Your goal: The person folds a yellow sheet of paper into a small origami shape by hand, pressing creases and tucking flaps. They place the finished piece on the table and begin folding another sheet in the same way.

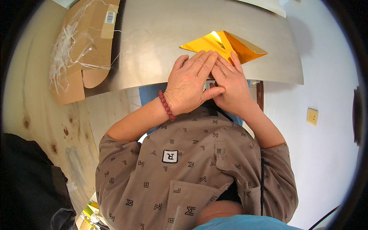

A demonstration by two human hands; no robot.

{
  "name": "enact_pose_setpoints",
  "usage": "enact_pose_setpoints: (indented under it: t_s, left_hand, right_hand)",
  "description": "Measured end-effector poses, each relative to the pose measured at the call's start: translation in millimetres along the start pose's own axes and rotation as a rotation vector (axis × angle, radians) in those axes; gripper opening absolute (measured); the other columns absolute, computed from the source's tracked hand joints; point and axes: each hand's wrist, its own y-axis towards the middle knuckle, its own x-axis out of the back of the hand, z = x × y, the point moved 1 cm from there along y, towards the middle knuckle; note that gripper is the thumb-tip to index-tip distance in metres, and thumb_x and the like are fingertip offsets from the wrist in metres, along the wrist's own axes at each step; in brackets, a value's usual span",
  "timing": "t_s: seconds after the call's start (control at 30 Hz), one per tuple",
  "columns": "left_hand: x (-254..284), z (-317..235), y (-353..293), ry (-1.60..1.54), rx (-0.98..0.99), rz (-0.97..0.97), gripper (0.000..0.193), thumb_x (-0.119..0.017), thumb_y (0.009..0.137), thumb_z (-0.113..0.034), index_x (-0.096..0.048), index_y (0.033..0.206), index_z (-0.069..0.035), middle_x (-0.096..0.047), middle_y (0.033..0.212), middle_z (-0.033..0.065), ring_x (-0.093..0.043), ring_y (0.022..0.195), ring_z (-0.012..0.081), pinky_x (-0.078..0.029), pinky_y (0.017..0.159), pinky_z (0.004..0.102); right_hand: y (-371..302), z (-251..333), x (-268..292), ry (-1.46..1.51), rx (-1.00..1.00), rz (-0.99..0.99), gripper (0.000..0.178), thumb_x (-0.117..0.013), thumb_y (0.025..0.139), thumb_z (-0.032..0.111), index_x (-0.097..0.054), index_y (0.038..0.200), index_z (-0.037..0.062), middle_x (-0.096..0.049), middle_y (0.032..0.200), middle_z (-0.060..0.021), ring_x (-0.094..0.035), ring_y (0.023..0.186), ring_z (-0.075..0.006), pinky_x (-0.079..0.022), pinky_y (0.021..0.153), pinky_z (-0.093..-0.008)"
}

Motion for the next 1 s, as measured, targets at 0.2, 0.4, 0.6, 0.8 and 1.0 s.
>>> enact_pose_setpoints:
  t_s: [0.2,0.4,0.6,0.8,1.0]
  left_hand:
    - [2,10,-2,0.016,0.017,0.019,0.086,-0.072,0.089,-0.054,-0.047,0.153,-0.001,-0.057,0.148,0.0155,-0.053,0.138,0.0295,-0.037,0.114,0.0472]
    - [11,29,-13,0.109,0.030,0.015,0.086,-0.073,0.089,-0.054,-0.048,0.152,-0.001,-0.056,0.149,0.0156,-0.053,0.137,0.0289,-0.038,0.113,0.0455]
    - [27,51,-16,0.208,0.077,-0.001,0.082,-0.071,0.090,-0.053,-0.050,0.150,0.000,-0.058,0.147,0.0167,-0.054,0.136,0.0315,-0.038,0.114,0.0452]
    - [37,33,-5,0.247,0.054,-0.100,0.069,-0.071,0.094,-0.044,-0.054,0.146,-0.003,-0.059,0.145,0.0155,-0.048,0.143,0.0325,-0.035,0.117,0.0538]
    - [7,18,6,0.094,-0.010,0.100,0.065,-0.072,0.094,-0.040,-0.056,0.148,-0.006,-0.054,0.154,0.0124,-0.046,0.147,0.0306,-0.030,0.122,0.0522]
  right_hand:
    - [3,4,4,0.018,-0.026,0.004,0.066,-0.070,0.080,0.009,-0.054,0.144,0.0018,-0.060,0.147,-0.0178,-0.051,0.144,-0.0324,-0.023,0.125,-0.0592]
    - [1,2,4,0.030,-0.027,-0.018,0.058,-0.066,0.082,0.005,-0.058,0.139,0.0031,-0.062,0.146,-0.0163,-0.053,0.143,-0.0300,-0.023,0.125,-0.0584]
    - [1,1,2,0.052,-0.022,-0.045,0.054,-0.063,0.083,0.004,-0.059,0.137,0.0043,-0.062,0.145,-0.0159,-0.054,0.142,-0.0303,-0.025,0.124,-0.0590]
    - [-4,-2,-5,0.052,-0.010,-0.088,0.054,-0.062,0.083,0.005,-0.058,0.137,0.0044,-0.062,0.145,-0.0161,-0.055,0.141,-0.0328,-0.025,0.124,-0.0599]
    - [-21,-15,20,0.400,0.071,-0.321,0.054,-0.072,0.081,0.004,-0.060,0.134,0.0044,-0.064,0.140,-0.0149,-0.060,0.131,-0.0344,-0.033,0.122,-0.0540]
